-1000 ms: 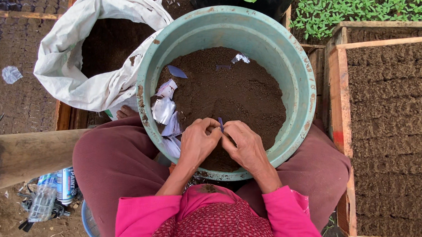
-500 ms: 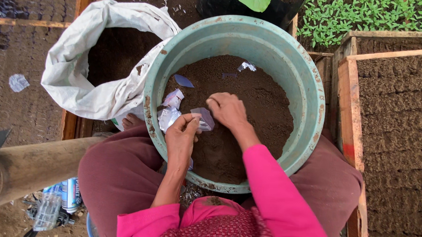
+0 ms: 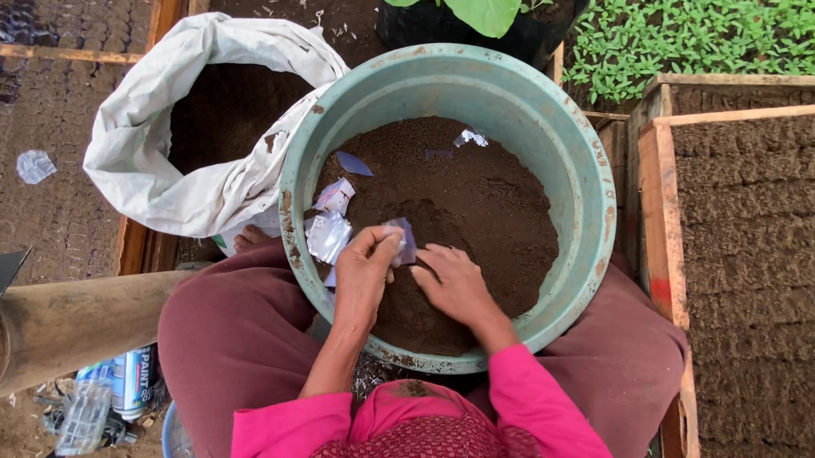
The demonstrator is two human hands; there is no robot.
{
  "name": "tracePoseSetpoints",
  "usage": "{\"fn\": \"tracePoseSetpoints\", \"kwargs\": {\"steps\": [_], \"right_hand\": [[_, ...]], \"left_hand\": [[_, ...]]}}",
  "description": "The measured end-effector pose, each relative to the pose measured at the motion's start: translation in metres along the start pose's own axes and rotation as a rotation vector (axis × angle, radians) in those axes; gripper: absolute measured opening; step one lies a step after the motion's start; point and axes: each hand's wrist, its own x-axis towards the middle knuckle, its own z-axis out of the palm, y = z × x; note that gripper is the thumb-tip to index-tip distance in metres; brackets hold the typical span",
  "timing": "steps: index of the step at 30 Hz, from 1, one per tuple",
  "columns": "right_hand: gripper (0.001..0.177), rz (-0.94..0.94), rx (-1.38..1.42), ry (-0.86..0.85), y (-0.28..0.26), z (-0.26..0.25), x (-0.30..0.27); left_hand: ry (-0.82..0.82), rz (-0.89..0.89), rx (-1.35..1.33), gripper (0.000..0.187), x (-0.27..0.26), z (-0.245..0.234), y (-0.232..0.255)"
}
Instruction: The person sits with a basin of soil on their lap and repeatedly scoops soil, places it onto small purple paper packets, and wraps the soil into small balls. They then place the wrapped soil balls into a wooden seed tray with pre-formed rows.
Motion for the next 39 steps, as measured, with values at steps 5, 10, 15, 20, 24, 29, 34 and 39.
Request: {"fn": "tracePoseSetpoints", "kwargs": {"steps": [5,10,15,20,24,29,34,39], "right_hand": [[0.027,0.146,0.166,0.288,0.091,-0.014,0.0],[0.061,0.506,-0.145,0.122,0.105,0.023,0.004],[0.062,0.594,0.245,0.064,0.134,0.042,0.002],[0.068,0.769,0.889,0.165,0.042,-0.021,-0.019],[0.031,0.62,1.701,0.321,0.047,-0.023,-0.007],[0.016,0.367,1.889,0.263,0.017,-0.033,-0.002],[0.023,0.306,1.77,0.338,-0.017,-0.041,-0.013],[0.022,0.328,1.626,0.369,-0.017,-0.033,-0.016]], "left_hand": [[-0.092,-0.028,0.073,0.013,-0.015,0.017,-0.009],[-0.232,-0.086,0.262,0.009,-0.031,0.042,-0.043],[-0.313,-0.017,0.453,0.011,-0.036,0.038,-0.064],[-0.301,0.088,0.642,0.012,-0.045,0.033,-0.044],[-0.293,0.204,0.811,0.01,-0.047,0.033,-0.037],[-0.314,0.249,0.842,0.014,-0.047,0.036,-0.051],[-0.305,0.219,0.813,0.014,-0.047,0.031,-0.062],[-0.335,0.144,0.772,0.03,-0.055,0.027,-0.04]]}}
